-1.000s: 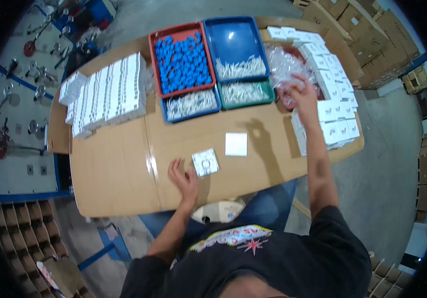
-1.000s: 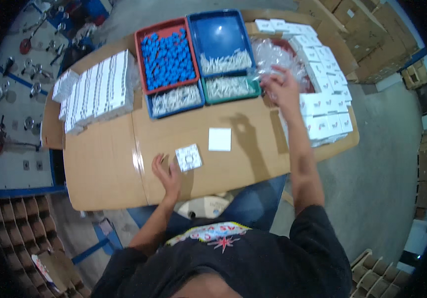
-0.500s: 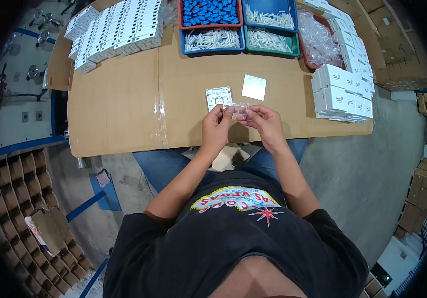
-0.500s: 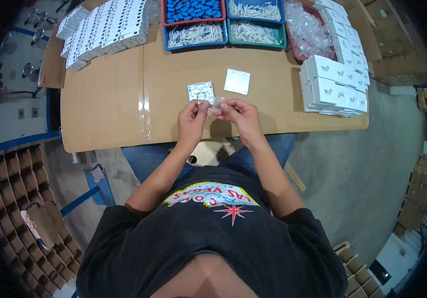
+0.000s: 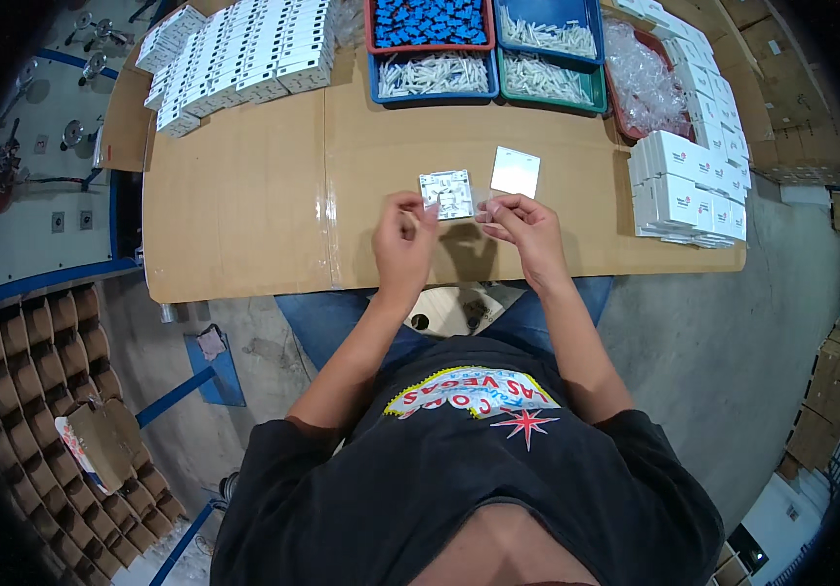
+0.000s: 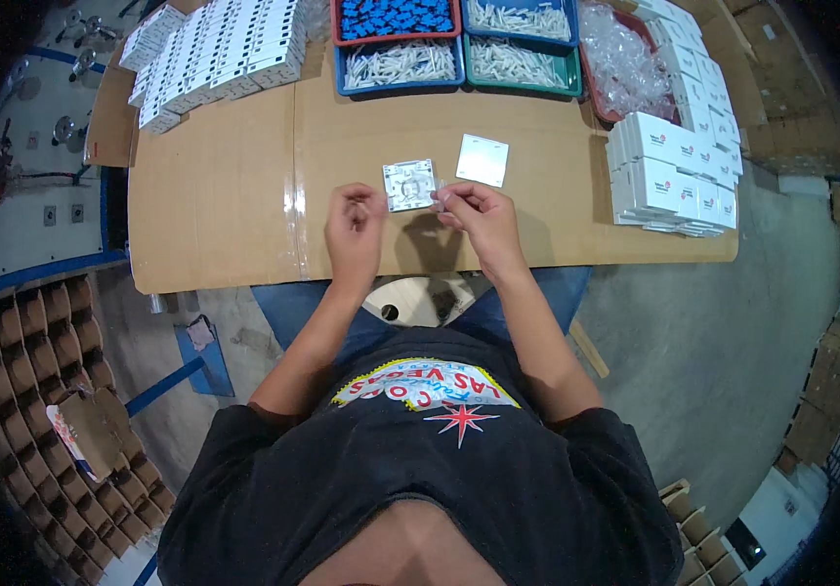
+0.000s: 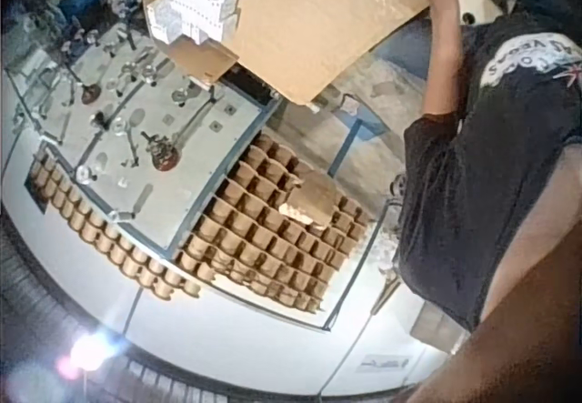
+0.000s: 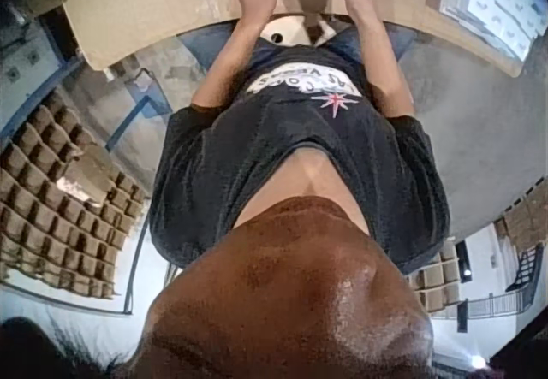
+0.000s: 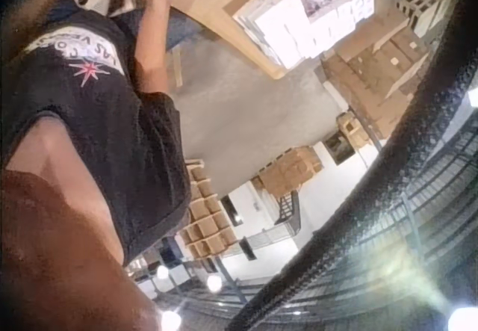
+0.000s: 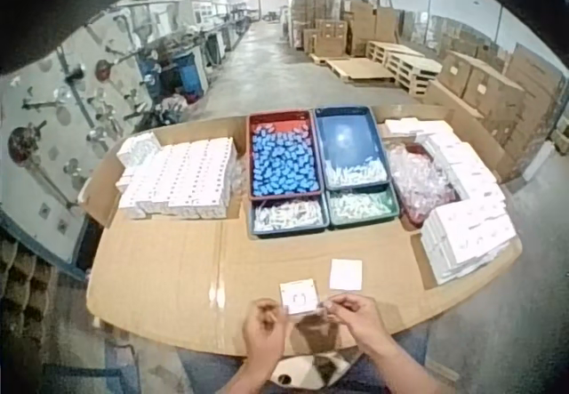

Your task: The person assembles small white cardboard boxes at a workbench. They place small plastic bags containing white and blue components into the boxes, fold the flaps to close them, and stack the finished units. The process is repeated for multiple boxes using components from trays on the table.

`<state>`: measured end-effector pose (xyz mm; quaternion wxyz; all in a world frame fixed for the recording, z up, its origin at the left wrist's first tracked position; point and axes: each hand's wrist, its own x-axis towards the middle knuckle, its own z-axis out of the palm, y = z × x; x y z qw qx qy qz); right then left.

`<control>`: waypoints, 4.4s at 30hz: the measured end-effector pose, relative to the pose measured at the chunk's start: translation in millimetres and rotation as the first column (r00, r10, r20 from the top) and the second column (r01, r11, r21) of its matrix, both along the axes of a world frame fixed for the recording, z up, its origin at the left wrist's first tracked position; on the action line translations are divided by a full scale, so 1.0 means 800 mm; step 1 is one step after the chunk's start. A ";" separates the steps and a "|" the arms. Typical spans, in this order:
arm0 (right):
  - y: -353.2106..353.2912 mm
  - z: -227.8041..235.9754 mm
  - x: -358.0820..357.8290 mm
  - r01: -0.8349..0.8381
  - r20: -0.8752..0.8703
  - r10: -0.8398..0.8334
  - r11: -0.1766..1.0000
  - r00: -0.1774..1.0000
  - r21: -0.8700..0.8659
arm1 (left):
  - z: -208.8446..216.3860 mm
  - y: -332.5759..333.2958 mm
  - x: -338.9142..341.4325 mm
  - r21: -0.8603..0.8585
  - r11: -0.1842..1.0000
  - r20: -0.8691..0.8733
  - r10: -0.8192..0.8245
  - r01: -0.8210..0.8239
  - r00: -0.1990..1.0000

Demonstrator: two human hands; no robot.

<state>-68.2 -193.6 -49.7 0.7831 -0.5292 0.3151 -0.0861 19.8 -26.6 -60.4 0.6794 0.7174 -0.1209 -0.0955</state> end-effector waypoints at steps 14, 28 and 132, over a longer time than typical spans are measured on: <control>0.016 -0.006 0.006 -0.068 -0.039 0.067 0.997 0.997 -0.025 | -0.012 -0.009 -0.009 0.217 0.941 0.072 -0.279 0.258 0.957; 0.032 -0.010 0.019 0.013 0.127 0.130 0.644 0.983 -0.765 | -0.033 -0.025 -0.037 -0.003 0.994 -0.081 -0.109 0.109 0.991; -0.126 -0.141 0.314 -0.048 -0.050 0.106 -0.027 0.993 -0.999 | -0.131 0.043 0.051 0.355 0.930 0.384 -0.052 -0.096 0.922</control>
